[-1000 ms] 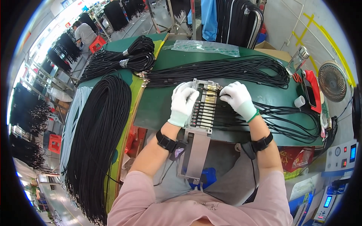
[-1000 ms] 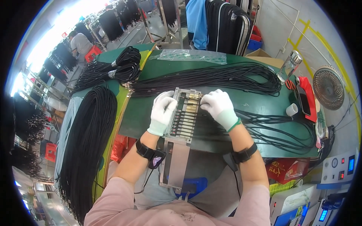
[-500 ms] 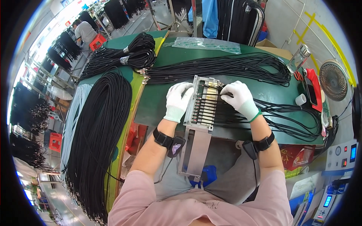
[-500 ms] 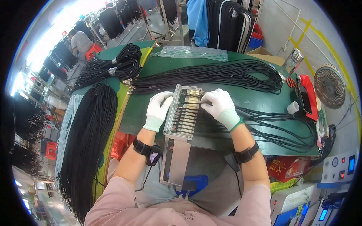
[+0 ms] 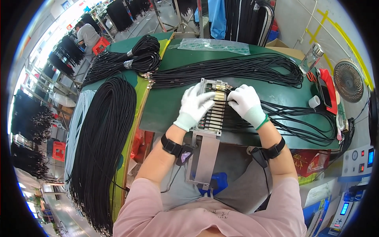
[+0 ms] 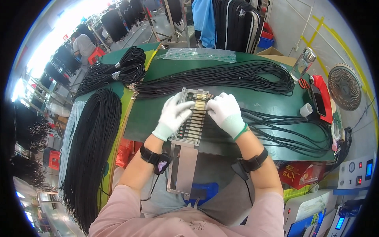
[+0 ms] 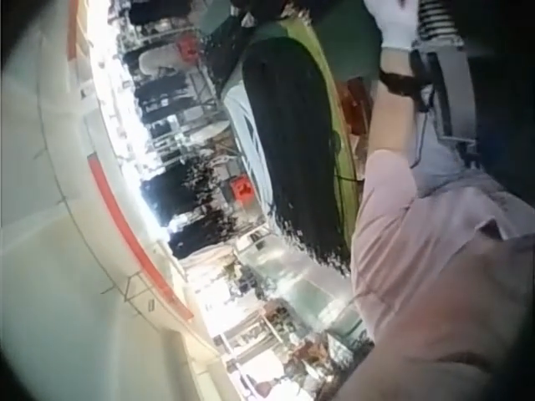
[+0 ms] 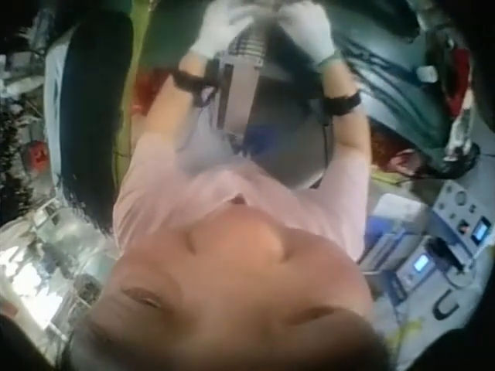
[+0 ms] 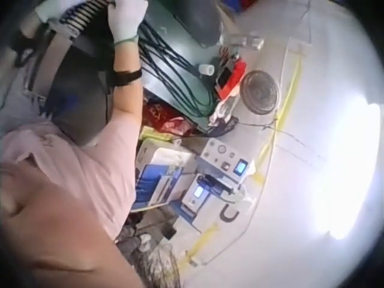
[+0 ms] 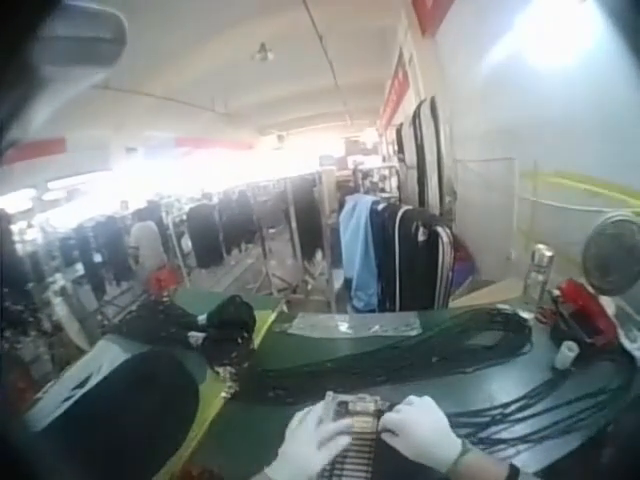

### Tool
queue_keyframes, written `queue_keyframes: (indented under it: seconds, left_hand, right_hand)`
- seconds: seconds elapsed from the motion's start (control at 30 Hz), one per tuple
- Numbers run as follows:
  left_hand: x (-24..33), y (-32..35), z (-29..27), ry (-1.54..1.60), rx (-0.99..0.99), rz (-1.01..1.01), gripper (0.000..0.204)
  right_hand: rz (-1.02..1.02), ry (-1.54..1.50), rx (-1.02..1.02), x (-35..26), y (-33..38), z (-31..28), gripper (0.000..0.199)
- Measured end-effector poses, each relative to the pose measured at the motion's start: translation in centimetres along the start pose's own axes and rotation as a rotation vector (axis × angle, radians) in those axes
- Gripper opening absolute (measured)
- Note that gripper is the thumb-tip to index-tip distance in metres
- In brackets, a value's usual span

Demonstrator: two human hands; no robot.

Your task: Assembling and organizing long black cables into a metal terminal block fixture at a manufacturing workstation.

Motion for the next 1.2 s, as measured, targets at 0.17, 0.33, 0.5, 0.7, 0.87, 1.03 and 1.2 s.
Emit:
queue_keyframes:
  seconds: [0.17, 0.33, 0.5, 0.7, 0.87, 1.03, 1.2]
  left_hand:
    - [2.3, -0.2, 2.0, -0.393, -0.152, 0.124, 0.03]
    - [2.0, -0.6, 3.0, -0.408, -0.244, 0.104, 0.032]
    - [2.4, 0.0, 1.8, -0.303, -0.143, 0.148, 0.028]
    - [-0.3, -0.6, -1.6, 0.008, 0.092, -0.041, 0.022]
    - [1.7, -0.7, -1.4, 0.067, 0.074, 0.106, 0.016]
    - [3.0, -0.4, -1.5, 0.093, 0.054, 0.226, 0.013]
    - [-0.5, -0.7, -2.5, 0.228, 0.116, 0.007, 0.014]
  right_hand:
    - [0.089, 0.06, 0.042, 1.5, -0.6, 0.3, 0.011]
    - [0.256, 0.237, 0.017, 3.5, -0.5, 1.5, 0.014]
    - [0.196, 0.207, 0.103, 3.4, -0.7, 0.3, 0.013]
    - [0.047, -0.021, 0.058, 1.8, -0.9, -1.2, 0.013]
    - [-0.009, -0.211, 0.086, 0.6, -1.2, -1.3, 0.014]
    - [-0.077, -0.334, 0.098, -2.3, -1.3, 0.2, 0.016]
    - [0.081, -0.333, -0.046, 2.1, -0.7, -0.2, 0.016]
Point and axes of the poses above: each hand's wrist, its own y-axis away from the middle knuckle, its own z-axis out of the palm, x = y × z, the point moved 9 cm from there along -y, towards the middle knuckle, and after that the axes turned 6 degrees about -x, right-handed, at the moved point
